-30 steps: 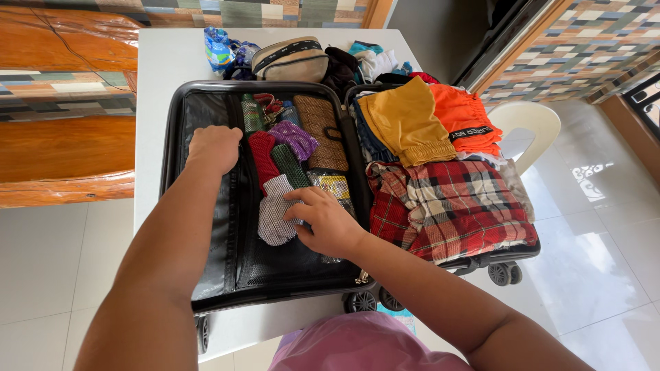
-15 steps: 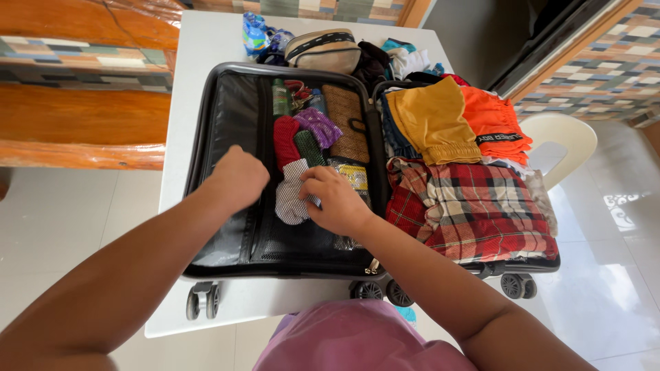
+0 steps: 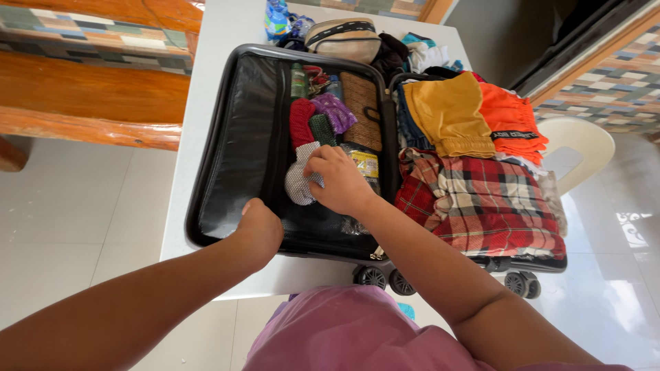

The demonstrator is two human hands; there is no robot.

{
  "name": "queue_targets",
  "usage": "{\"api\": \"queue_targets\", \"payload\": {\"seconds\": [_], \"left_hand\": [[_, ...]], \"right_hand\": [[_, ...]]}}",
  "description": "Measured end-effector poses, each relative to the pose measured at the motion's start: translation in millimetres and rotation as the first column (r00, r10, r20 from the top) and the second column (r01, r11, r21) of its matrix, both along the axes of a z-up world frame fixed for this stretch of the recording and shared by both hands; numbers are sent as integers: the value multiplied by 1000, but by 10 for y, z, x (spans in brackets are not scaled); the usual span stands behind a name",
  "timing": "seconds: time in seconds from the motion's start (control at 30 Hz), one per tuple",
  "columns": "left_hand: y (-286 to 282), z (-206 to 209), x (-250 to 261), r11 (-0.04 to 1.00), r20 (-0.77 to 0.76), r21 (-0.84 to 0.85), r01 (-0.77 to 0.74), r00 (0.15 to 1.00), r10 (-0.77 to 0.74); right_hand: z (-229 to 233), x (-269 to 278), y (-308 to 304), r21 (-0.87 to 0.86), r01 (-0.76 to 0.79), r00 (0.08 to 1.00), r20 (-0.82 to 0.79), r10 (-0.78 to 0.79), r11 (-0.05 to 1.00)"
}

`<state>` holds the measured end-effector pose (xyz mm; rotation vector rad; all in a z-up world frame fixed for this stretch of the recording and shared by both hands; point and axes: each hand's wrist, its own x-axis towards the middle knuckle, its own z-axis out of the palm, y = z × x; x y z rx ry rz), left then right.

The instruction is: The person folds and places various clothing items into an open suitcase on a table. They handle socks, underwear, and a packaged yellow item, arranging them in the mesh pocket and main compartment.

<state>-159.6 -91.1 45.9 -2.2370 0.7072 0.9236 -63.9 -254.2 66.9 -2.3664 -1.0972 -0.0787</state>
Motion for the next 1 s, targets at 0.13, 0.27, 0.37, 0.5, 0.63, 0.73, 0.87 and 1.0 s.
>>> {"api": "queue_targets", "payload": {"seconds": [0.13, 0.27, 0.37, 0.5, 0.63, 0.73, 0.87, 1.0], "left_hand": [[21, 132, 241, 841, 196, -534, -89, 954, 225], [-292, 329, 729, 631, 250, -776, 0, 918, 308], [-572, 437, 947, 600, 193, -798, -47, 924, 329], [-960, 519, 1157, 560, 159, -828, -40, 940, 303], [-1415, 574, 1471, 460, 177, -888, -9, 916, 361], [-1815, 586, 1781, 420, 177, -907, -21, 887, 427], [-2417, 524, 2238, 382, 222, -924, 8, 824, 521], [-3037, 333, 2686, 326, 239, -945, 31, 746, 621]], "right_hand": [[9, 35, -166, -1, -19, 998, -59, 19, 1000], [-4, 111, -433, -7, 40, 998, -37, -41, 999], [32, 233, -735, -19, 119, 993, -25, -119, 993], [134, 449, -1252, 81, 210, 976, 35, -213, 974], [237, 737, -1811, 120, 286, 957, 16, -290, 951], [284, 996, -2295, 116, 312, 946, 56, -320, 943], [275, 1443, -2919, 110, 381, 918, 74, -390, 918], [136, 2035, -3513, 18, 471, 876, 106, -470, 882]]}}
